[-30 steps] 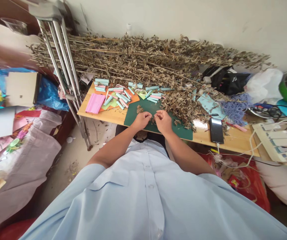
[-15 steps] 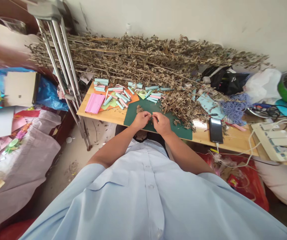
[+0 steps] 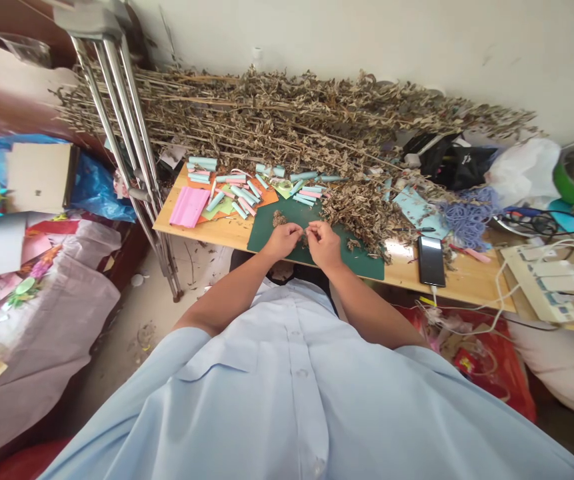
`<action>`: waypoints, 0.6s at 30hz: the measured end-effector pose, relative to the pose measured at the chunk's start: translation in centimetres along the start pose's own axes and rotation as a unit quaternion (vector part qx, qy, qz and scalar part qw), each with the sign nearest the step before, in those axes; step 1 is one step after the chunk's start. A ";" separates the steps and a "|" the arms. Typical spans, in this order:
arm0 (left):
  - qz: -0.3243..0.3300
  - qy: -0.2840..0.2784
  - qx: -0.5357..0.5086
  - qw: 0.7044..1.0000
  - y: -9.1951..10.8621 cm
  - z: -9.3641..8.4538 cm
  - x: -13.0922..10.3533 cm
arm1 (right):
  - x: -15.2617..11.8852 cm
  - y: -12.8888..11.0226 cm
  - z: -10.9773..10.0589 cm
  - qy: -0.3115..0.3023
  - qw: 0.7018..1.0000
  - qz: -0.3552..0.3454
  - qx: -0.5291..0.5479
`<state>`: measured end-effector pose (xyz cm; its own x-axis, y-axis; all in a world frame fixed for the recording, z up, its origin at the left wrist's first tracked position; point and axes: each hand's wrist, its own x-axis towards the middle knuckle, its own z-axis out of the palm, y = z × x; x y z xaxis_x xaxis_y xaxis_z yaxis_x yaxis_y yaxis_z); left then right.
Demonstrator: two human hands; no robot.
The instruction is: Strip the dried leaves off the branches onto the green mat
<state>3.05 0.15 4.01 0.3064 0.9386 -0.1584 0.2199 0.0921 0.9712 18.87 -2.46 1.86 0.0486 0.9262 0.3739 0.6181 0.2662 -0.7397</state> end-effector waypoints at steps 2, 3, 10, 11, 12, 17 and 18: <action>-0.002 0.001 -0.011 1.000 -0.2 0.0 0.1 | 0.0 -0.3 -0.3 -0.012 0.999 -0.031 -0.026; -0.002 0.001 -0.019 1.000 -0.3 0.0 0.2 | -0.1 -0.5 -0.5 -0.019 0.998 -0.048 -0.040; -0.006 -0.007 -0.058 0.998 -0.8 -0.1 0.7 | 0.1 -0.5 -1.0 -0.069 0.985 -0.113 -0.110; -0.008 -0.010 -0.053 0.999 -0.9 -0.1 0.7 | 0.2 -0.4 -1.0 -0.073 0.984 -0.112 -0.115; -0.008 -0.013 -0.045 0.999 -0.9 0.0 0.7 | 0.3 -0.3 -1.0 -0.077 0.984 -0.111 -0.117; 0.014 -0.012 0.020 1.000 -0.6 -0.1 0.5 | 0.6 0.1 -0.9 -0.078 0.988 -0.096 -0.091; 0.019 -0.010 0.031 0.999 -0.5 -0.1 0.4 | 0.6 0.1 -0.9 -0.064 0.992 -0.079 -0.079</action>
<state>2.98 0.47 3.48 0.3339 0.9341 -0.1264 0.2641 0.0360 0.9638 19.67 -2.06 2.48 -0.1527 0.9054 0.3961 0.7257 0.3748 -0.5770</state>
